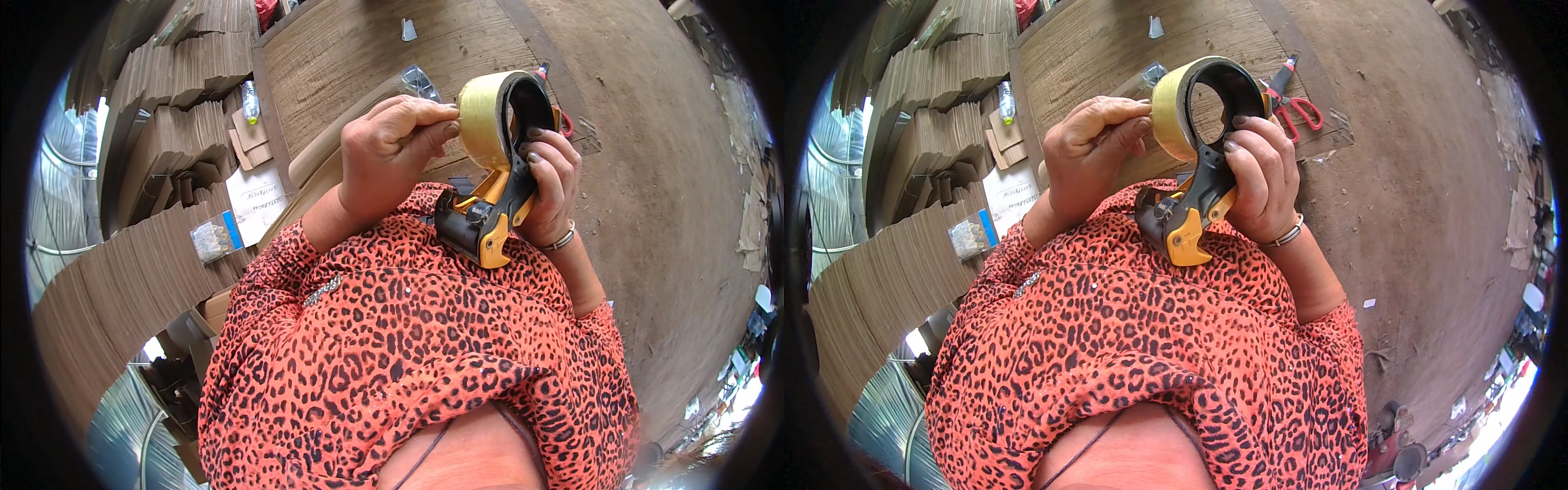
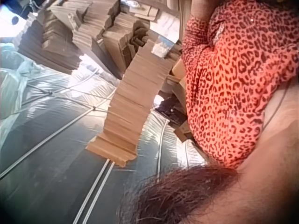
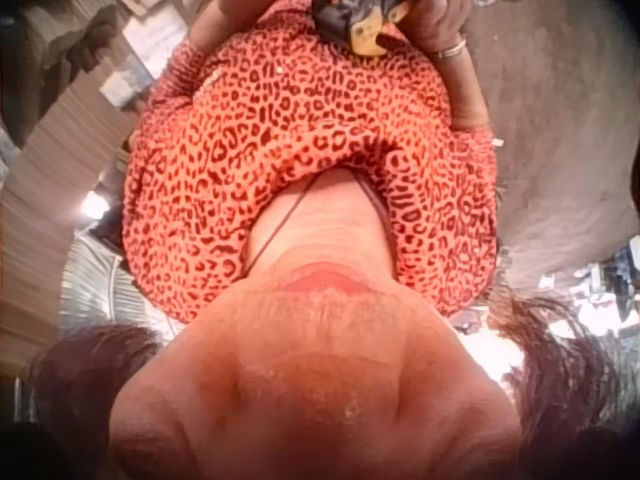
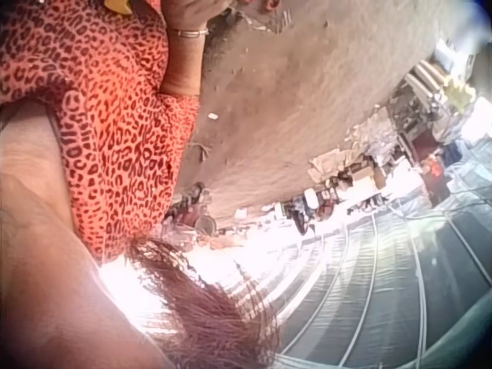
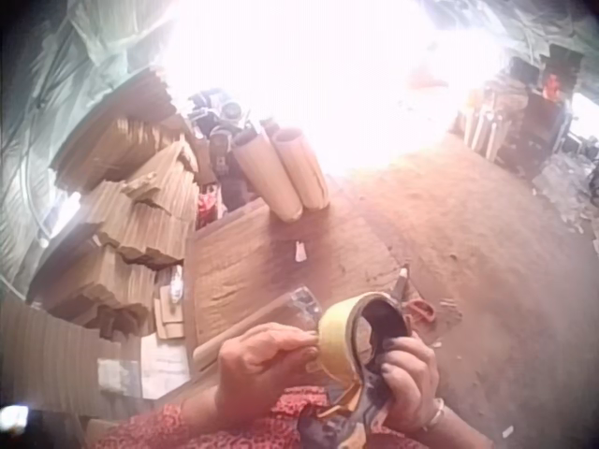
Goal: The person folds a flat cardboard sheet into a cylindrical tube and secures it with tape. They then place the tube on a wooden workbench and use a tape dispenser to apply tape along the seam, completing the assembly of one tube.
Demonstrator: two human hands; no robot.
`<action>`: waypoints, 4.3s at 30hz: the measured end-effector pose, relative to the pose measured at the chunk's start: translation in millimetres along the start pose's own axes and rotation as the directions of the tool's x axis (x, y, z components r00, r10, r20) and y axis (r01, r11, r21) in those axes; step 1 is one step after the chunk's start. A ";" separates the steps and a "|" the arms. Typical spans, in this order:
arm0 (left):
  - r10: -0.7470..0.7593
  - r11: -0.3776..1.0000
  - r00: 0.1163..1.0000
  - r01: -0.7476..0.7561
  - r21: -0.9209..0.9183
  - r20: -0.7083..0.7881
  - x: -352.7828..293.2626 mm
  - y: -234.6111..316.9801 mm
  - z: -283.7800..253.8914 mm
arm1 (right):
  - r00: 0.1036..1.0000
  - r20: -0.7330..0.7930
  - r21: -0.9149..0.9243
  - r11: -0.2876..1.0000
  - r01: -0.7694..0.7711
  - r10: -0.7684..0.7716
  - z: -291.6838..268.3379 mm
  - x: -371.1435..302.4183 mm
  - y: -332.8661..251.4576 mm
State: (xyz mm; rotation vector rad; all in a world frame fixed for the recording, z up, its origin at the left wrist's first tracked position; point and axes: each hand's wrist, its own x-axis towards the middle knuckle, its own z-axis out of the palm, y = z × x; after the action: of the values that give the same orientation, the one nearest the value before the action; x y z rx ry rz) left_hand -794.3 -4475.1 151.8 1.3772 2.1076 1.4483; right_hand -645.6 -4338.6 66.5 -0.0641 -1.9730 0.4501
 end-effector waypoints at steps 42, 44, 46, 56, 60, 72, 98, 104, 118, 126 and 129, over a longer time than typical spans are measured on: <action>-0.006 0.972 0.999 -0.004 0.234 0.043 7.1 -15.7 1.2 | 0.987 0.160 -0.156 0.987 0.048 -0.023 0.7 7.7 -7.9; -0.024 0.959 0.998 0.008 0.282 0.052 5.4 -18.8 0.4 | 0.983 0.183 -0.172 0.984 0.050 -0.018 0.6 8.5 -8.4; -0.039 0.952 0.998 0.022 0.305 0.050 4.9 -22.0 -0.8 | 0.981 0.195 -0.189 0.980 0.055 -0.017 1.4 7.9 -7.8; -0.241 0.970 0.968 0.240 0.033 0.066 9.7 -29.4 -2.6 | 0.972 0.234 -0.183 0.982 0.037 0.007 3.3 3.3 -12.1; -0.238 0.970 0.971 0.236 0.050 0.036 9.0 -35.4 -4.6 | 0.966 0.259 -0.183 0.982 0.040 0.009 2.4 4.8 -14.4; -0.378 0.875 0.924 0.377 -0.303 0.059 20.9 -50.7 -15.4 | 0.945 0.327 -0.213 0.972 0.094 -0.020 5.9 9.6 -16.3; -0.313 0.920 0.948 0.287 -0.266 -0.059 24.7 -43.9 -26.5 | 0.942 0.330 -0.221 0.966 0.135 -0.056 17.2 22.5 -6.5; -0.311 0.916 0.944 0.268 -0.298 -0.107 24.1 -50.6 -34.6 | 0.944 0.328 -0.202 0.973 0.115 -0.044 17.3 16.4 -10.8; -0.090 0.995 0.989 0.085 -0.045 -0.119 22.6 -26.5 -40.9 | 0.940 0.337 -0.166 0.980 0.110 -0.049 24.4 16.6 -8.5; -0.107 0.982 0.981 0.078 -0.174 -0.165 20.2 -21.9 -48.8 | 0.950 0.311 -0.096 0.995 0.011 0.019 18.7 18.9 -11.5; -0.264 0.949 0.930 0.202 -0.242 -0.256 27.9 -30.5 -61.4 | 0.958 0.287 -0.021 1.000 0.016 -0.010 18.7 19.7 -8.1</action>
State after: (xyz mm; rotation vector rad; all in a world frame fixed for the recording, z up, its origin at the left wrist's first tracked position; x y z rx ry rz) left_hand -865.3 -4491.9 164.5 0.8469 2.1154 1.7926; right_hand -669.6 -4346.6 79.5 0.0005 -2.2632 0.4479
